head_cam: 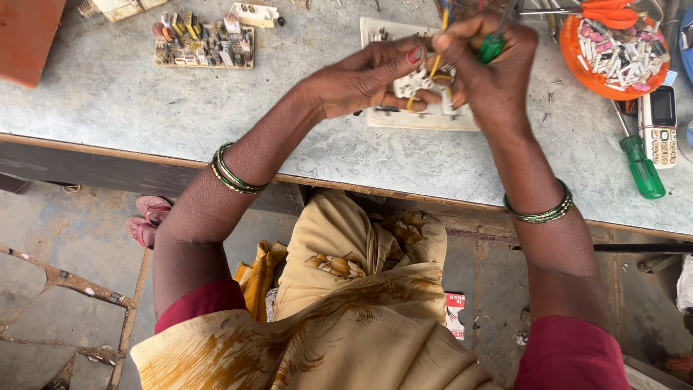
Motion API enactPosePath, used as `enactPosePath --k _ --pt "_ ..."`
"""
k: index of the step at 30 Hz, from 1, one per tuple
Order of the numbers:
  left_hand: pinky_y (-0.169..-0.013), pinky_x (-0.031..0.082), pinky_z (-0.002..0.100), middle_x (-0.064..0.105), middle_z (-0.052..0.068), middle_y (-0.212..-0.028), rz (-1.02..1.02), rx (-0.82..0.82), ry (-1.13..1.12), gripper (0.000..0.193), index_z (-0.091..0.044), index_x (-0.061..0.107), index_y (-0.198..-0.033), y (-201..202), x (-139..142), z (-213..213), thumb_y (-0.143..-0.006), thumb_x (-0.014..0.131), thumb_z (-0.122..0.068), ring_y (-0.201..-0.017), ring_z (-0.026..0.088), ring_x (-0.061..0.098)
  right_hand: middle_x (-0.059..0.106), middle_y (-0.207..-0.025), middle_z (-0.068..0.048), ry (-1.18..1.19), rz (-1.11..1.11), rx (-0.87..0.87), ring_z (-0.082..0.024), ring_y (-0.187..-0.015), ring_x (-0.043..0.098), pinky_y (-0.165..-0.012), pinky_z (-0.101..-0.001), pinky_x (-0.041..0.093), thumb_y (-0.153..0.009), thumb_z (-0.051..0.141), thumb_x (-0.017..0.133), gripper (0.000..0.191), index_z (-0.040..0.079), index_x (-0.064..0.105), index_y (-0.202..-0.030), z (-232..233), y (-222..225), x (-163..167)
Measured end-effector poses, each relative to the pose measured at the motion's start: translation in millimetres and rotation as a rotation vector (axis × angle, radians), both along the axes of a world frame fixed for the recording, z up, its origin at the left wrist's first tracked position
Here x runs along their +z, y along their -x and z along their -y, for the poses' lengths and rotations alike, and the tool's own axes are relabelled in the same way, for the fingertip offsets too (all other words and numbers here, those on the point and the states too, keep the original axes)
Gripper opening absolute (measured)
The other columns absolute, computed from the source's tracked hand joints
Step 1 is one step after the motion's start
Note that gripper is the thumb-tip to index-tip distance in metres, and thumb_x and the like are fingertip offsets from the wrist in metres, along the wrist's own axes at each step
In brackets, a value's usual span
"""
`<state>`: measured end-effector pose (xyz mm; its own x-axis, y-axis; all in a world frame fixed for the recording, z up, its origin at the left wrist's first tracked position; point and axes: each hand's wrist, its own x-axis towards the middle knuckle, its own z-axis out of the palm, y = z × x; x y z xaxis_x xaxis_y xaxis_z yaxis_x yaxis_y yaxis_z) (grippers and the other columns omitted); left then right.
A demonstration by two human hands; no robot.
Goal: The person uses a screwdriver to remove screws from an orange electrical box, opens it, and then adjusts wires inside the internal board. The person manipulates yellow and red wires and tightens connections with the screwdriver.
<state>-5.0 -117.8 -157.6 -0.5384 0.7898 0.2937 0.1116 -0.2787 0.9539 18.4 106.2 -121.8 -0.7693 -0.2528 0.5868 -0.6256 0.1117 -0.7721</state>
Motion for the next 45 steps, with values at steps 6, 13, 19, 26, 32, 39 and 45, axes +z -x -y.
enactPosePath --k 6,13,19,26,32,39,45 --pt "-0.091 0.067 0.039 0.074 0.031 -0.123 -0.002 0.107 0.078 0.099 0.007 0.064 -0.137 1 -5 -9 -0.096 0.042 -0.080 -0.099 0.022 0.081 0.072 -0.082 -0.012 -0.106 -0.078 -0.028 -0.006 -0.050 0.058 -0.043 -0.0200 0.044 -0.112 0.008 0.079 0.018 -0.004 0.070 -0.101 3 -4 -11" --pt "-0.073 0.073 0.032 0.077 0.021 -0.101 0.110 0.173 0.076 0.102 0.008 0.065 -0.121 6 -10 -13 -0.084 0.044 -0.085 -0.083 0.021 0.082 0.073 -0.091 -0.013 -0.178 -0.052 -0.001 -0.009 -0.062 0.064 -0.051 -0.0226 0.051 -0.114 0.009 0.075 0.015 -0.004 0.070 -0.107 2 -11 6" --pt "-0.057 0.070 0.032 0.074 0.023 -0.087 0.205 0.312 0.038 0.098 0.009 0.058 -0.114 13 -15 -13 -0.081 0.050 -0.083 -0.070 0.023 0.082 0.060 -0.094 -0.009 -0.413 -0.127 -0.180 -0.014 -0.081 0.055 -0.071 -0.0283 0.047 -0.118 0.011 0.062 0.040 -0.006 0.045 -0.150 -26 -65 31" --pt "-0.046 0.063 0.027 0.075 0.014 -0.077 0.076 0.426 0.025 0.109 0.016 0.060 -0.116 19 -29 -25 -0.082 0.049 -0.087 -0.059 0.014 0.080 0.074 -0.113 -0.020 -0.069 0.283 0.171 -0.013 -0.069 0.068 -0.052 -0.0244 0.056 -0.108 0.006 0.055 0.044 0.000 0.048 -0.151 -47 -155 -27" --pt "-0.030 0.059 0.021 0.070 0.008 -0.063 -0.093 0.654 0.082 0.102 0.010 0.047 -0.108 19 -32 -28 -0.080 0.049 -0.088 -0.044 0.011 0.074 0.075 -0.093 -0.019 -0.021 0.420 0.003 -0.011 -0.053 0.062 -0.042 -0.0222 0.046 -0.100 0.000 0.060 0.041 -0.002 0.060 -0.141 -26 -159 -42" --pt "-0.034 0.052 0.024 0.058 0.000 -0.054 0.042 0.491 0.162 0.105 -0.001 0.067 -0.093 20 -26 -23 -0.078 0.024 -0.095 -0.045 0.006 0.066 0.072 -0.075 -0.013 -0.039 0.321 -0.134 -0.006 -0.047 0.050 -0.042 -0.0206 0.035 -0.099 0.003 0.068 0.034 -0.002 0.069 -0.132 3 -138 -50" --pt "-0.034 0.050 0.025 0.066 0.003 -0.064 0.041 0.438 0.162 0.108 -0.003 0.066 -0.098 13 -20 -22 -0.075 0.018 -0.096 -0.045 0.006 0.062 0.071 -0.078 -0.013 0.031 0.292 -0.153 -0.008 -0.056 0.059 -0.041 -0.0197 0.035 -0.097 0.003 0.069 0.036 -0.004 0.067 -0.132 8 -135 -55"
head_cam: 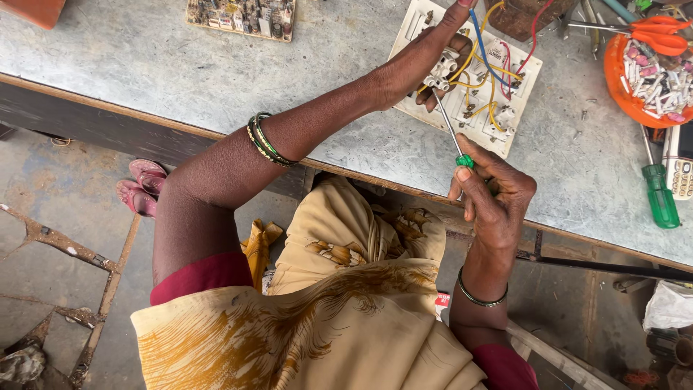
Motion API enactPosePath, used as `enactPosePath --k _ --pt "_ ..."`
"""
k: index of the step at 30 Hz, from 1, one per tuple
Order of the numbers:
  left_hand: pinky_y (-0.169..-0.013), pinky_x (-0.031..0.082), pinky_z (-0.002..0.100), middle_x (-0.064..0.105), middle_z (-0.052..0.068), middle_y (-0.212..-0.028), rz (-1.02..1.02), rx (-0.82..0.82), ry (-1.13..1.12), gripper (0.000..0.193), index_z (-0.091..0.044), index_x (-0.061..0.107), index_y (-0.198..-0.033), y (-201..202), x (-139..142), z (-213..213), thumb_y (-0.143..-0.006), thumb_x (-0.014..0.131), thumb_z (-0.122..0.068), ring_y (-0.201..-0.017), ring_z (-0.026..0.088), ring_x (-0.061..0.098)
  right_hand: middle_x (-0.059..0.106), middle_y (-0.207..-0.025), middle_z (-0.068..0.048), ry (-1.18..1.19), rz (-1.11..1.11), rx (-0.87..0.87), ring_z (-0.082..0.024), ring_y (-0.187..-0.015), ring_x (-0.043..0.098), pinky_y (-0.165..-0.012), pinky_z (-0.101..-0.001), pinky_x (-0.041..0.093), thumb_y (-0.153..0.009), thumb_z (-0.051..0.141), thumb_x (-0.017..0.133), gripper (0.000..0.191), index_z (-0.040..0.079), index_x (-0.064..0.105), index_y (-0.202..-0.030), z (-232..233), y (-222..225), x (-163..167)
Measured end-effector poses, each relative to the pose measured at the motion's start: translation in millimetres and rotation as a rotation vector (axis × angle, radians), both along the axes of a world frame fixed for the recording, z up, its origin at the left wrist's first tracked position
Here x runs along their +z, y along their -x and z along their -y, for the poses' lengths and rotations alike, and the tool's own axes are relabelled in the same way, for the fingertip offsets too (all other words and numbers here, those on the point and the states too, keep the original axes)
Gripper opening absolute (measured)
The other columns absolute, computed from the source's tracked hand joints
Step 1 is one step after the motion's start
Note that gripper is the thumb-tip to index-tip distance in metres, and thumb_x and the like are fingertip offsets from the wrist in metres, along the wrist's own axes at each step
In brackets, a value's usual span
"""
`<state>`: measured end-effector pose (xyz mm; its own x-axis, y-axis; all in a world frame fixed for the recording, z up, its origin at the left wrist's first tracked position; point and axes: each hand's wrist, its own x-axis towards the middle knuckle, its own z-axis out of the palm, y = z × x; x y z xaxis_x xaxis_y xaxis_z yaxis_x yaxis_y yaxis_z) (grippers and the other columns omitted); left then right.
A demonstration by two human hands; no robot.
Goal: The person uses a screwdriver to remove screws from an orange electrical box, opens it, and then adjusts wires inside the internal board. The person manipulates yellow and red wires and tightens connections with the screwdriver.
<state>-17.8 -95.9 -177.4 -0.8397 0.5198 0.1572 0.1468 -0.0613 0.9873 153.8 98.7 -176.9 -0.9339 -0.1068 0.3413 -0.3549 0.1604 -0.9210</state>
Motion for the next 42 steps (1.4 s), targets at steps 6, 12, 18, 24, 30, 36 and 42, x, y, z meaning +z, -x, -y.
enactPosePath --k 6,12,18,24,30,36,42 --pt "-0.035 0.049 0.025 0.063 0.004 -0.067 -0.014 -0.033 0.001 0.109 -0.001 0.061 -0.103 -8 7 2 -0.075 0.016 -0.095 -0.043 0.007 0.058 0.069 -0.075 -0.011 0.047 0.008 -0.040 -0.005 -0.050 0.052 -0.043 -0.0194 0.032 -0.097 0.003 0.069 0.037 -0.003 0.069 -0.133 -2 0 4" --pt "-0.036 0.047 0.026 0.060 0.005 -0.069 -0.015 -0.048 0.021 0.116 0.006 0.065 -0.097 -10 13 3 -0.079 0.011 -0.095 -0.045 0.008 0.057 0.067 -0.072 -0.007 -0.050 0.039 -0.059 -0.003 -0.048 0.048 -0.041 -0.0194 0.032 -0.097 0.004 0.071 0.036 0.001 0.069 -0.133 3 11 11" --pt "-0.036 0.050 0.026 0.066 0.005 -0.069 0.008 -0.037 0.045 0.116 0.002 0.067 -0.106 -7 8 1 -0.073 0.014 -0.096 -0.044 0.007 0.057 0.065 -0.070 -0.005 -0.071 0.089 -0.074 -0.002 -0.048 0.044 -0.043 -0.0192 0.031 -0.098 0.004 0.071 0.036 0.002 0.070 -0.134 3 11 15" --pt "-0.041 0.056 0.026 0.064 0.009 -0.071 -0.017 -0.092 0.065 0.124 0.014 0.065 -0.103 1 -4 0 -0.084 0.009 -0.096 -0.049 0.007 0.063 0.065 -0.072 -0.005 -0.086 0.070 -0.025 -0.002 -0.049 0.045 -0.043 -0.0194 0.032 -0.099 0.005 0.070 0.036 0.002 0.069 -0.135 1 9 16" --pt "-0.039 0.053 0.027 0.068 0.022 -0.089 0.149 -0.010 -0.023 0.119 0.003 0.026 -0.154 0 -2 -3 -0.080 0.016 -0.090 -0.052 0.011 0.063 0.066 -0.071 -0.006 -0.082 0.029 -0.035 -0.003 -0.049 0.046 -0.045 -0.0204 0.032 -0.099 0.004 0.069 0.036 0.001 0.069 -0.135 2 0 16" --pt "-0.036 0.053 0.026 0.069 0.023 -0.108 0.051 -0.001 -0.021 0.121 0.002 0.022 -0.153 -2 0 -3 -0.080 0.012 -0.094 -0.057 0.010 0.068 0.065 -0.073 -0.005 -0.109 0.047 -0.014 -0.003 -0.051 0.046 -0.044 -0.0206 0.032 -0.100 0.004 0.068 0.037 0.000 0.067 -0.136 2 -3 15" --pt "-0.039 0.052 0.026 0.061 0.012 -0.070 0.069 -0.028 0.029 0.119 0.005 0.065 -0.125 0 -5 -3 -0.082 0.011 -0.091 -0.050 0.009 0.062 0.063 -0.072 -0.006 -0.026 0.158 0.005 -0.004 -0.053 0.050 -0.041 -0.0202 0.033 -0.104 0.012 0.066 0.035 -0.001 0.066 -0.137 3 0 16"
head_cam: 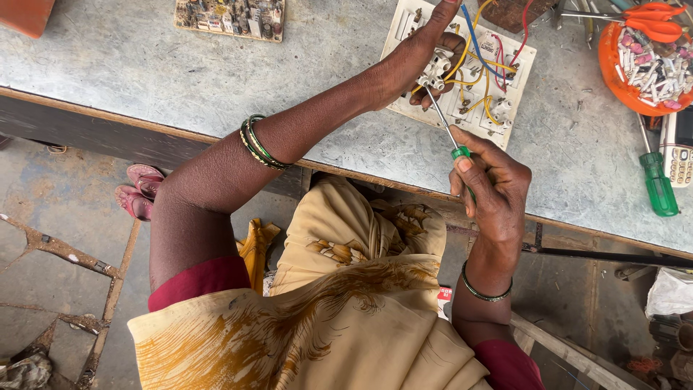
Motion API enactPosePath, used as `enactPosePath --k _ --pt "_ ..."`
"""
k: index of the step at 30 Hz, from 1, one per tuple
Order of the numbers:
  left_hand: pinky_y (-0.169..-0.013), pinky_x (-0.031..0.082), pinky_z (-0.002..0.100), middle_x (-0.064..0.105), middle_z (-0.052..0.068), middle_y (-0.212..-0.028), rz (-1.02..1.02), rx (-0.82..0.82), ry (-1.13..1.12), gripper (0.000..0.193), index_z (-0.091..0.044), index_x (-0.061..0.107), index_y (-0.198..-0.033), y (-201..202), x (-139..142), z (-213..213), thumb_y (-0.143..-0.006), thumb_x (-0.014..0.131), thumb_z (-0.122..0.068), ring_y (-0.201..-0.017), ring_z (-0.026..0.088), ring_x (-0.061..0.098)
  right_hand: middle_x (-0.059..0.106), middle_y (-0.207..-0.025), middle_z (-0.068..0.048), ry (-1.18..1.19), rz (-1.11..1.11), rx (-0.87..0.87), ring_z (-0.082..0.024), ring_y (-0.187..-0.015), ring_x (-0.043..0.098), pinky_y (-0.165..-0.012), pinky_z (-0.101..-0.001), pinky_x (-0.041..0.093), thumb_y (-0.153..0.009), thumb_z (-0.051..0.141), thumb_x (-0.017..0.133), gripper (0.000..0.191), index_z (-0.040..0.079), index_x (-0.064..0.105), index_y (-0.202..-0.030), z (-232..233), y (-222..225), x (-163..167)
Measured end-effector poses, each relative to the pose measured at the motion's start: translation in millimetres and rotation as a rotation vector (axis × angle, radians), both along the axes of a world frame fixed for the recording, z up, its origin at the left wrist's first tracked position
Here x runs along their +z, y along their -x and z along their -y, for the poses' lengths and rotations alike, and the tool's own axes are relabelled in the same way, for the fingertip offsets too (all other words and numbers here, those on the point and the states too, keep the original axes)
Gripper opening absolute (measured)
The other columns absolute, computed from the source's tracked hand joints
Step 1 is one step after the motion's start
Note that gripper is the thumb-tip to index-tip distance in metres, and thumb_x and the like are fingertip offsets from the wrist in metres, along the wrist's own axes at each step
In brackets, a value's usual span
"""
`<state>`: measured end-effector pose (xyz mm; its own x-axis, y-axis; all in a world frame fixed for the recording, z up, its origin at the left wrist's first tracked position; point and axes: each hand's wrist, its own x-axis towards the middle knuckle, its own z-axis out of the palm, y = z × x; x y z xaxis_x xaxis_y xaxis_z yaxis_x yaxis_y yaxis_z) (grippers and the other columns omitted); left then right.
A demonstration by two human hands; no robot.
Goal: The person uses a screwdriver to remove screws from an orange electrical box, opens it, and then adjusts wires inside the internal board. The person manipulates yellow and red wires and tightens connections with the screwdriver.
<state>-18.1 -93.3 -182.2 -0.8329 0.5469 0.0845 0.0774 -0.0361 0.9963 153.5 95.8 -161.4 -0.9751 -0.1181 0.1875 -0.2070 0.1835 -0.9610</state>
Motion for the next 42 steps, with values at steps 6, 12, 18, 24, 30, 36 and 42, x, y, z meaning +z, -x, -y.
enactPosePath --k 6,12,18,24,30,36,42 --pt "-0.038 0.055 0.025 0.064 0.005 -0.068 -0.054 -0.013 0.030 0.113 0.002 0.064 -0.111 -1 2 4 -0.080 0.009 -0.091 -0.050 0.008 0.064 0.062 -0.066 -0.008 0.000 0.013 0.049 -0.004 -0.044 0.044 -0.042 -0.0194 0.033 -0.107 0.019 0.062 0.037 -0.003 0.065 -0.137 -3 1 2" --pt "-0.036 0.058 0.024 0.067 0.005 -0.074 -0.184 0.076 0.059 0.111 0.000 0.068 -0.103 -4 1 -1 -0.080 0.008 -0.091 -0.051 0.007 0.068 0.062 -0.065 -0.009 0.012 0.000 0.090 -0.005 -0.043 0.048 -0.039 -0.0196 0.036 -0.106 0.016 0.059 0.035 -0.004 0.065 -0.135 -6 4 -1" --pt "-0.068 0.062 0.030 0.065 0.010 -0.075 -0.487 0.135 -0.007 0.104 0.001 0.071 -0.100 -5 -10 -6 -0.103 0.004 -0.079 -0.065 0.012 0.067 0.062 -0.070 -0.007 0.166 0.096 0.121 -0.002 -0.046 0.043 -0.041 -0.0194 0.033 -0.106 0.011 0.061 0.033 -0.005 0.066 -0.136 -9 1 -3" --pt "-0.077 0.055 0.040 0.056 0.011 -0.068 -0.505 0.293 0.018 0.095 0.003 0.063 -0.086 -12 -18 -12 -0.108 0.005 -0.069 -0.072 0.019 0.065 0.072 -0.091 -0.008 -0.595 -0.585 -0.051 -0.006 -0.070 0.064 -0.060 -0.0220 0.052 -0.106 0.003 0.068 0.037 0.013 0.064 -0.141 3 -13 -10" --pt "-0.066 0.058 0.040 0.052 0.009 -0.056 -0.470 0.330 0.040 0.087 -0.002 0.065 -0.088 -14 -12 -11 -0.105 0.008 -0.065 -0.055 0.022 0.068 0.066 -0.079 -0.003 -0.813 -0.687 -0.173 -0.008 -0.060 0.054 -0.053 -0.0234 0.045 -0.099 -0.001 0.073 0.049 0.015 0.065 -0.144 3 -1 -17" --pt "-0.061 0.050 0.044 0.052 0.013 -0.058 -0.626 0.385 0.092 0.083 -0.001 0.063 -0.092 -23 -5 -8 -0.107 0.008 -0.061 -0.056 0.028 0.063 0.067 -0.072 -0.001 0.077 0.107 0.079 -0.001 -0.041 0.038 -0.035 -0.0179 0.030 -0.098 0.011 0.066 0.040 -0.002 0.062 -0.136 -12 17 -9" --pt "-0.062 0.052 0.043 0.058 0.012 -0.070 -0.692 0.370 0.032 0.080 0.001 0.058 -0.108 -28 -6 -9 -0.108 0.008 -0.062 -0.066 0.026 0.067 0.055 -0.064 0.002 0.070 0.194 0.085 -0.001 -0.046 0.038 -0.041 -0.0189 0.028 -0.107 0.014 0.062 0.025 -0.002 0.074 -0.123 -16 12 -7"
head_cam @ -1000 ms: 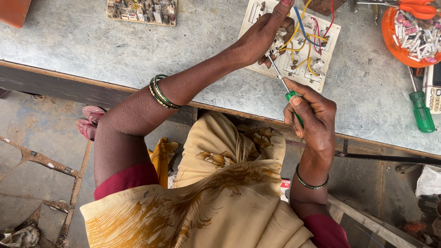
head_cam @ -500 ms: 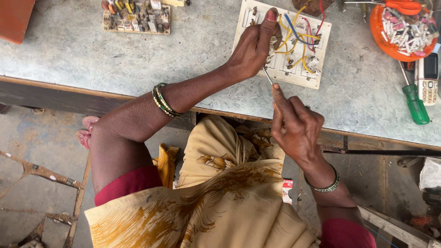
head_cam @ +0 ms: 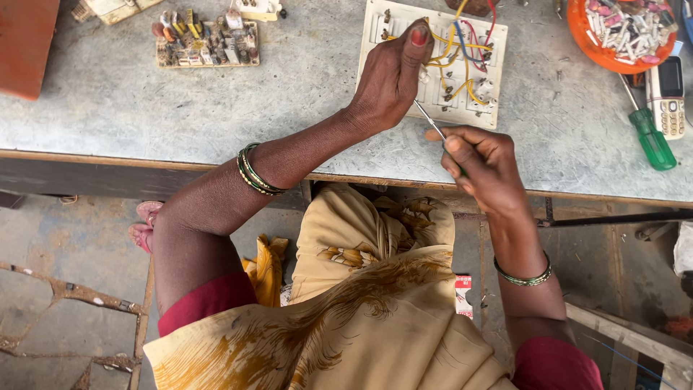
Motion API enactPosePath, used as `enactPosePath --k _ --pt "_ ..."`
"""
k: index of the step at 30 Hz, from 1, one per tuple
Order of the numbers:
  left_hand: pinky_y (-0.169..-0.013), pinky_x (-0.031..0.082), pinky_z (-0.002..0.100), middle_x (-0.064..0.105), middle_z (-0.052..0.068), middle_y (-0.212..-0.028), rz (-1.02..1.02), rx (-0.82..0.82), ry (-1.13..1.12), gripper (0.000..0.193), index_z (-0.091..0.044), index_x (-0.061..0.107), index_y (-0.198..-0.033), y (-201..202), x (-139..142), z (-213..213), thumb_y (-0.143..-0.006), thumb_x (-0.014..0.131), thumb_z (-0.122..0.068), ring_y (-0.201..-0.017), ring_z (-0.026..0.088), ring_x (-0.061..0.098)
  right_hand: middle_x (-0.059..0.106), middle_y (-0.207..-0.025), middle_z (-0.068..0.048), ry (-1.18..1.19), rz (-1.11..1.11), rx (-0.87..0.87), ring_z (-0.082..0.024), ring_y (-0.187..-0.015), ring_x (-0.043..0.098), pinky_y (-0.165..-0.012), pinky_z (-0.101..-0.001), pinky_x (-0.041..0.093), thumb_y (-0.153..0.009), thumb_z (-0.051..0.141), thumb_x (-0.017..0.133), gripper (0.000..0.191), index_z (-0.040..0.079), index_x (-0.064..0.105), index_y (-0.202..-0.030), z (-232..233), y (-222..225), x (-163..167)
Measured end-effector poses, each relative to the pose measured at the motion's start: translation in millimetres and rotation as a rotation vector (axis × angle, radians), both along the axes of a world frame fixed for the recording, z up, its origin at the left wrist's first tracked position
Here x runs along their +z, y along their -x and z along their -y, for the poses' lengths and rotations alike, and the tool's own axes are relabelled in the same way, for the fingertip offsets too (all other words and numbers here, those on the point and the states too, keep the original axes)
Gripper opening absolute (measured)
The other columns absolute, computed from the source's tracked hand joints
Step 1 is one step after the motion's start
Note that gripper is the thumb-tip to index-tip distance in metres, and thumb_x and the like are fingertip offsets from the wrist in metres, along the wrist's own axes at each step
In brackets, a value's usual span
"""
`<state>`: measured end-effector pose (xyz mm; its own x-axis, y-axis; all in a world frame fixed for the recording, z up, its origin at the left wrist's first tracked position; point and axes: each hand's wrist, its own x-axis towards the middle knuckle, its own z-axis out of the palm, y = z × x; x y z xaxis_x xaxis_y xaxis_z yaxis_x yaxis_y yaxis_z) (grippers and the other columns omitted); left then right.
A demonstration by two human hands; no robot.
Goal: The person uses a screwdriver to remove screws from an orange electrical box, opens it, and then adjusts wires inside the internal board. The person manipulates yellow and red wires and tightens connections with the screwdriver.
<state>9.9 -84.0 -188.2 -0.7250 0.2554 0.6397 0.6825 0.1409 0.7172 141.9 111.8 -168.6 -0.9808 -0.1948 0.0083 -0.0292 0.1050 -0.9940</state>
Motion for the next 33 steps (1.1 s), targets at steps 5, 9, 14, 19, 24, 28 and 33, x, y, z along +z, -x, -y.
enactPosePath --k 5,9,14,19,24,28,33 --pt "-0.068 0.055 0.043 0.057 0.012 -0.071 0.092 -0.005 -0.007 0.084 0.002 0.059 -0.095 2 -5 1 -0.110 0.008 -0.064 -0.069 0.024 0.067 0.067 -0.087 -0.005 -0.700 -0.684 -0.195 -0.006 -0.067 0.059 -0.060 -0.0277 0.045 -0.107 0.014 0.070 0.019 0.004 0.071 -0.124 16 -12 -7" --pt "-0.052 0.062 0.031 0.057 0.010 -0.058 0.291 -0.045 0.002 0.089 0.001 0.062 -0.093 6 -6 -1 -0.101 0.008 -0.070 -0.055 0.016 0.074 0.065 -0.076 -0.008 -1.117 -0.965 -0.246 -0.015 -0.055 0.055 -0.050 -0.0341 0.044 -0.099 0.012 0.078 0.026 0.002 0.076 -0.123 18 -15 -3" --pt "-0.043 0.064 0.026 0.058 0.008 -0.066 0.346 -0.091 -0.117 0.089 0.000 0.058 -0.091 6 0 -1 -0.096 0.012 -0.076 -0.056 0.014 0.075 0.068 -0.081 -0.006 -0.759 -0.877 -0.211 -0.015 -0.059 0.056 -0.050 -0.0315 0.044 -0.102 0.017 0.080 0.022 0.006 0.074 -0.119 14 -2 3" --pt "-0.048 0.061 0.028 0.054 0.007 -0.073 0.291 -0.130 -0.100 0.085 -0.001 0.054 -0.101 0 9 1 -0.097 0.014 -0.075 -0.058 0.016 0.071 0.069 -0.076 -0.009 -0.149 -0.070 -0.044 -0.007 -0.044 0.051 -0.034 -0.0224 0.037 -0.101 0.017 0.064 0.028 0.002 0.069 -0.125 4 9 13" --pt "-0.079 0.059 0.038 0.053 0.015 -0.097 -0.225 -0.075 -0.123 0.070 0.002 0.052 -0.110 -1 7 -1 -0.116 0.015 -0.057 -0.089 0.025 0.066 0.066 -0.079 -0.009 0.118 0.116 0.049 -0.003 -0.044 0.044 -0.037 -0.0189 0.034 -0.108 0.014 0.056 0.030 -0.003 0.068 -0.129 -8 7 19" --pt "-0.080 0.069 0.032 0.058 0.012 -0.099 0.128 -0.294 -0.204 0.063 0.000 0.053 -0.118 8 0 -7 -0.115 0.025 -0.055 -0.097 0.019 0.073 0.066 -0.078 -0.008 0.033 -0.012 0.021 -0.003 -0.047 0.045 -0.038 -0.0193 0.034 -0.105 0.013 0.062 0.028 -0.002 0.069 -0.128 -4 8 13" --pt "-0.070 0.069 0.032 0.067 0.012 -0.092 0.315 -0.311 -0.261 0.067 0.002 0.054 -0.117 16 -4 -5 -0.104 0.035 -0.061 -0.088 0.022 0.083 0.066 -0.079 -0.006 -0.308 -0.274 -0.139 -0.004 -0.057 0.049 -0.046 -0.0203 0.037 -0.104 0.007 0.069 0.025 -0.002 0.072 -0.127 2 5 3"
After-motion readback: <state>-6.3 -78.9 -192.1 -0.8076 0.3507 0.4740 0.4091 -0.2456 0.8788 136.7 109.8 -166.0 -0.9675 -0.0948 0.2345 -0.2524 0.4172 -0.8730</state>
